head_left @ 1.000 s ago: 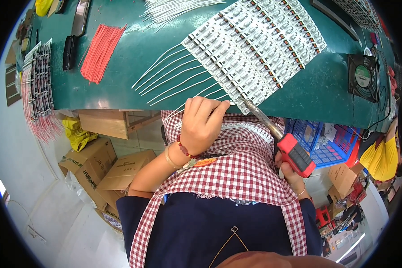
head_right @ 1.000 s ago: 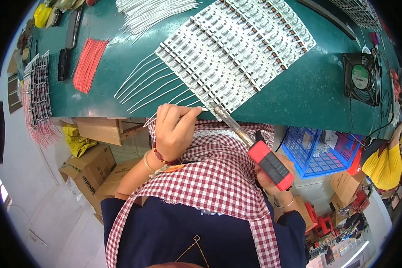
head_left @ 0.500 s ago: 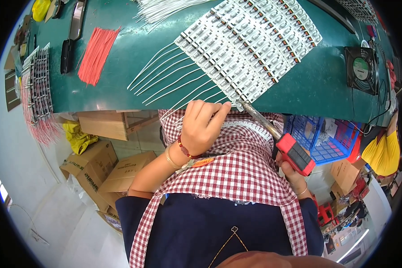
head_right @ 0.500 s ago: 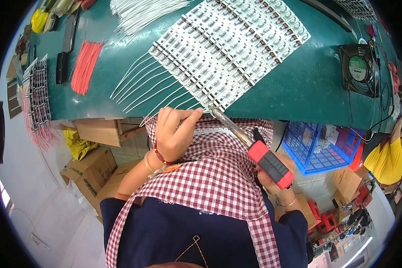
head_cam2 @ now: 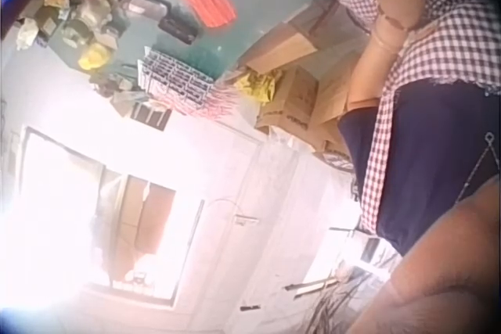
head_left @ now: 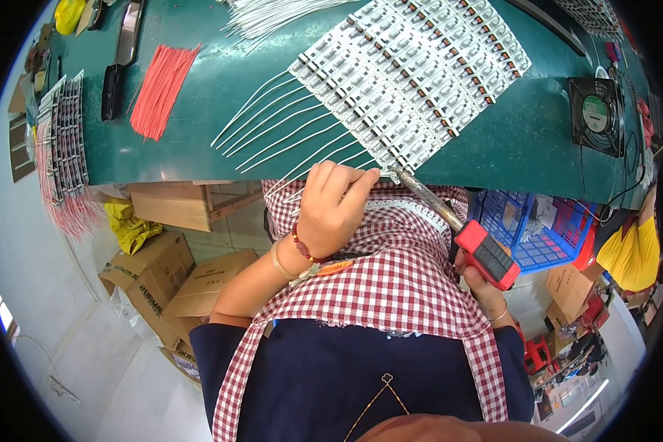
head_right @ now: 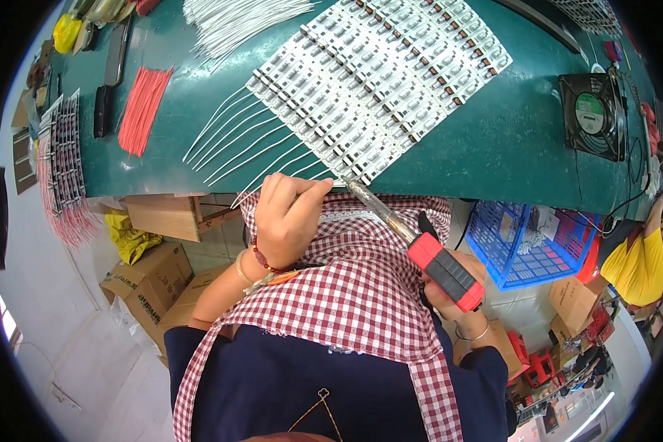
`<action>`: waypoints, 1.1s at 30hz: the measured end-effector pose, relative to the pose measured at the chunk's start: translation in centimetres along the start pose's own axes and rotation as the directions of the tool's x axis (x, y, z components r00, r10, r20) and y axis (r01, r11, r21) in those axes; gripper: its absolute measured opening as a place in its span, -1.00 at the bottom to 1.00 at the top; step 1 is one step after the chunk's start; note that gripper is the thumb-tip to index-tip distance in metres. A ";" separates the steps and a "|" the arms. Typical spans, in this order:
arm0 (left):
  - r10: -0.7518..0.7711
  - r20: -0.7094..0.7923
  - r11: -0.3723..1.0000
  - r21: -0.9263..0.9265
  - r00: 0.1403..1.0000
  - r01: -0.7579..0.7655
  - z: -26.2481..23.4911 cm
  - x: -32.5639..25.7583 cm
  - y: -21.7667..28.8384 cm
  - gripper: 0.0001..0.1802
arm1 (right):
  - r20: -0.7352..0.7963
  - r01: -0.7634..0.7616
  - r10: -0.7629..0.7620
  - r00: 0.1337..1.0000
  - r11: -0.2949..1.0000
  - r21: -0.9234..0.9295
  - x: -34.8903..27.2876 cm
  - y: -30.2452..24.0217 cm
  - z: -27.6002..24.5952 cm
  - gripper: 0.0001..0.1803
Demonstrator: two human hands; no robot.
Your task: The person solders wires onto circuit board panels using a soldering iron, sets aside a finished panel, and inserts and solders white and red wires onto a new panel.
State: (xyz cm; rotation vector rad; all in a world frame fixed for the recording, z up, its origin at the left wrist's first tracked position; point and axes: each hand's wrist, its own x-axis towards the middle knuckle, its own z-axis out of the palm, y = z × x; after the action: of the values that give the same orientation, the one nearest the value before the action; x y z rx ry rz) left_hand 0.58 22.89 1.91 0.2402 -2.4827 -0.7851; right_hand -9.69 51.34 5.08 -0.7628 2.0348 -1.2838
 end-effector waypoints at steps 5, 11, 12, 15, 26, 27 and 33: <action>-0.038 -0.016 0.999 -0.004 0.999 0.038 -0.1 -0.1 0.0 -0.69 | -0.018 -0.031 0.032 0.999 0.999 0.028 -0.4 0.3 0.0 -0.72; -0.019 -0.006 0.999 -0.026 1.000 0.019 0.1 0.1 -0.1 -0.69 | -0.017 -0.077 0.077 0.997 0.997 -0.007 -0.6 0.3 0.1 -0.84; -0.024 -0.009 1.000 -0.019 1.000 0.023 0.1 0.2 -0.1 -0.69 | -0.003 -0.079 0.079 0.997 0.996 -0.031 -0.5 0.3 0.1 -0.87; -0.030 -0.011 1.000 -0.010 0.999 0.030 0.2 0.3 0.1 -0.69 | 0.030 -0.019 0.020 0.999 0.999 -0.032 0.1 0.0 0.0 -0.88; -0.045 -0.041 0.999 -0.008 0.998 0.045 0.5 0.1 0.0 -0.69 | 0.015 0.011 -0.010 1.000 0.998 -0.062 0.6 -0.5 0.2 -0.91; -0.050 -0.032 0.999 -0.008 0.998 0.050 0.4 0.1 0.1 -0.69 | 0.014 0.011 -0.010 1.000 0.998 -0.058 0.6 -0.6 0.2 -0.91; -0.054 -0.022 0.998 -0.013 0.998 0.054 0.3 0.2 0.0 -0.68 | -0.014 -0.073 0.073 0.997 0.997 -0.018 -0.3 0.1 0.2 -0.91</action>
State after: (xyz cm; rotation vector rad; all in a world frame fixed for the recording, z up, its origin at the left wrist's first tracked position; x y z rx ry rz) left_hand 0.25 23.00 1.75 0.3110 -2.4586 -0.8152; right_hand -9.35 51.46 4.95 -0.6837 2.0686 -1.2342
